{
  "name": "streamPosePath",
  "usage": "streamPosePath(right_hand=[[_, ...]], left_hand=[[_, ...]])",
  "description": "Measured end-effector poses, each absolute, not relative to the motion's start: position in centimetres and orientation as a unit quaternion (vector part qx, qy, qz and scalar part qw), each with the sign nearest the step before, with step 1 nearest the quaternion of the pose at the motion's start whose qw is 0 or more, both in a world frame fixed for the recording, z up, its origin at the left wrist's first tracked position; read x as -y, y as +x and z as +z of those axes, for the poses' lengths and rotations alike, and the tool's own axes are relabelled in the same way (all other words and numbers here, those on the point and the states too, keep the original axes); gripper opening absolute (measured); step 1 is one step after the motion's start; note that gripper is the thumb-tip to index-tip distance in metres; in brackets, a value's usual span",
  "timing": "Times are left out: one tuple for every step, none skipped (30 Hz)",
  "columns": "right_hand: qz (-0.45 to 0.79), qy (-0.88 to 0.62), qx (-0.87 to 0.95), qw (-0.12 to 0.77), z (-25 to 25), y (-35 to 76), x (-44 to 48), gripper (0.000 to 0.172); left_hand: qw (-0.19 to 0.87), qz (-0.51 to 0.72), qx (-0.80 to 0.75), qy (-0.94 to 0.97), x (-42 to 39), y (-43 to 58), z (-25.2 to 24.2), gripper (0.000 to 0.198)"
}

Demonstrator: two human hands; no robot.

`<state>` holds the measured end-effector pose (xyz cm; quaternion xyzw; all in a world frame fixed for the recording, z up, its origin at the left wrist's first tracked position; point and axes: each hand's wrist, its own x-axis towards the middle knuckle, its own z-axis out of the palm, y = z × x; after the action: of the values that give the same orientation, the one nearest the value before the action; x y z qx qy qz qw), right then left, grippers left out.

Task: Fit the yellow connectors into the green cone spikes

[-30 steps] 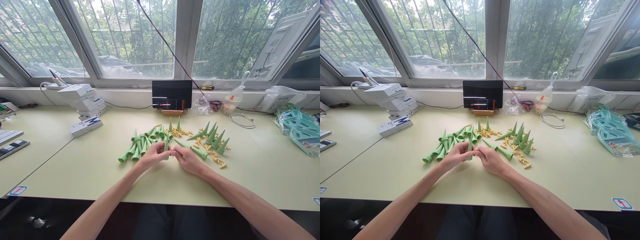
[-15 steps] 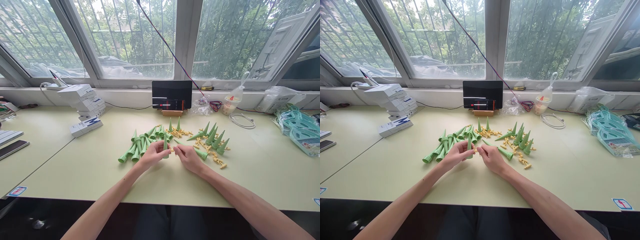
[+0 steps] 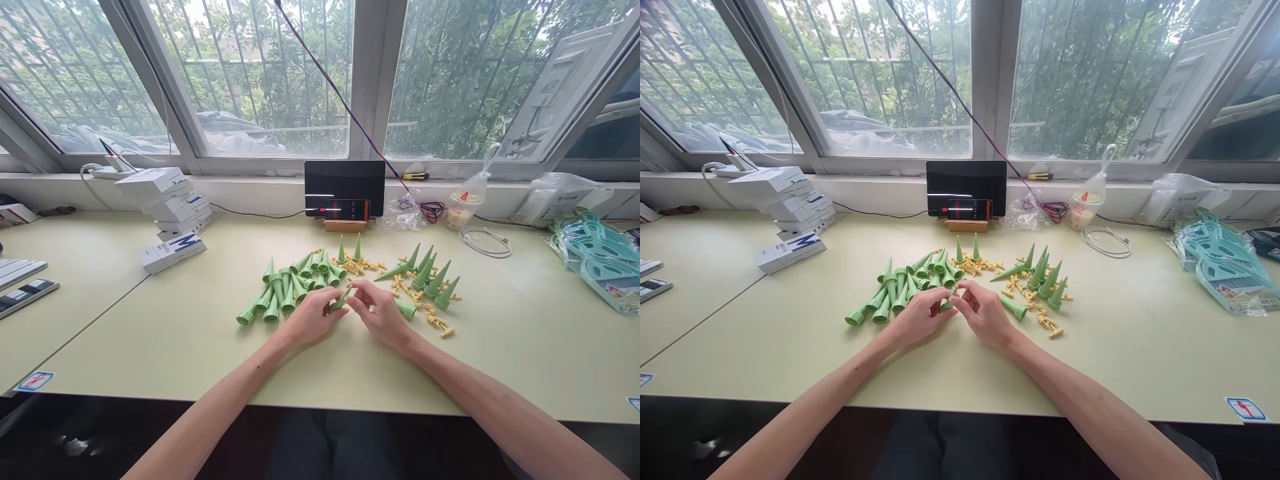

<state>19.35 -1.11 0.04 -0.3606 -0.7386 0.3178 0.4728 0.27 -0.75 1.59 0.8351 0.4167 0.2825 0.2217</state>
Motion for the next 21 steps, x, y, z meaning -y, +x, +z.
streamPosePath(right_hand=[[0.317, -0.357, 0.742, 0.47, 0.05, 19.37, 1.1, 0.026], [0.317, -0.355, 0.746, 0.466, 0.09, 19.38, 1.09, 0.025], [0.314, -0.354, 0.75, 0.462, 0.14, 19.39, 1.09, 0.025], [0.31, -0.354, 0.753, 0.46, 0.21, 19.39, 1.1, 0.024], [0.304, -0.355, 0.756, 0.459, 0.28, 19.39, 1.12, 0.024], [0.298, -0.355, 0.758, 0.458, 0.34, 19.37, 1.13, 0.024], [0.292, -0.356, 0.761, 0.458, 0.38, 19.35, 1.15, 0.025], [0.286, -0.356, 0.763, 0.457, 0.41, 19.33, 1.16, 0.025], [0.282, -0.358, 0.764, 0.456, 0.41, 19.32, 1.16, 0.025], [0.279, -0.359, 0.765, 0.456, 0.39, 19.3, 1.16, 0.026], [0.276, -0.361, 0.765, 0.456, 0.35, 19.3, 1.16, 0.026], [0.274, -0.363, 0.764, 0.457, 0.3, 19.3, 1.15, 0.026], [0.273, -0.365, 0.763, 0.458, 0.24, 19.31, 1.14, 0.026], [0.273, -0.367, 0.763, 0.457, 0.18, 19.31, 1.14, 0.026], [0.275, -0.367, 0.762, 0.457, 0.13, 19.33, 1.13, 0.026], [0.277, -0.367, 0.762, 0.456, 0.1, 19.34, 1.13, 0.026], [0.278, -0.367, 0.762, 0.455, 0.09, 19.35, 1.13, 0.026], [0.278, -0.367, 0.762, 0.455, 0.11, 19.35, 1.14, 0.026], [0.278, -0.367, 0.762, 0.456, 0.14, 19.36, 1.15, 0.026], [0.277, -0.366, 0.761, 0.458, 0.18, 19.36, 1.17, 0.026], [0.276, -0.366, 0.761, 0.46, 0.23, 19.35, 1.19, 0.026]], left_hand=[[0.226, 0.28, -0.407, 0.84, 0.77, 0.27, 1.61, 0.012], [0.231, 0.277, -0.398, 0.844, 0.79, 0.27, 1.61, 0.011], [0.236, 0.275, -0.39, 0.846, 0.81, 0.26, 1.62, 0.011], [0.24, 0.274, -0.384, 0.848, 0.82, 0.26, 1.61, 0.012], [0.244, 0.273, -0.381, 0.849, 0.83, 0.24, 1.6, 0.012], [0.245, 0.273, -0.38, 0.849, 0.83, 0.23, 1.58, 0.011], [0.245, 0.272, -0.381, 0.849, 0.84, 0.21, 1.55, 0.011], [0.245, 0.272, -0.383, 0.848, 0.84, 0.2, 1.51, 0.011], [0.244, 0.271, -0.385, 0.848, 0.85, 0.19, 1.47, 0.011], [0.245, 0.27, -0.388, 0.847, 0.85, 0.18, 1.44, 0.011], [0.245, 0.269, -0.39, 0.846, 0.87, 0.19, 1.41, 0.013], [0.247, 0.269, -0.392, 0.844, 0.88, 0.2, 1.41, 0.015], [0.248, 0.27, -0.393, 0.843, 0.9, 0.22, 1.41, 0.017], [0.249, 0.271, -0.394, 0.842, 0.93, 0.24, 1.44, 0.019], [0.25, 0.273, -0.395, 0.841, 0.96, 0.26, 1.48, 0.022], [0.25, 0.274, -0.395, 0.84, 0.99, 0.28, 1.54, 0.023], [0.249, 0.276, -0.397, 0.839, 1.02, 0.29, 1.6, 0.025], [0.249, 0.277, -0.398, 0.838, 1.06, 0.29, 1.66, 0.026], [0.247, 0.278, -0.4, 0.837, 1.08, 0.29, 1.7, 0.026], [0.246, 0.279, -0.402, 0.837, 1.1, 0.29, 1.74, 0.027], [0.244, 0.279, -0.403, 0.837, 1.12, 0.28, 1.75, 0.026]])
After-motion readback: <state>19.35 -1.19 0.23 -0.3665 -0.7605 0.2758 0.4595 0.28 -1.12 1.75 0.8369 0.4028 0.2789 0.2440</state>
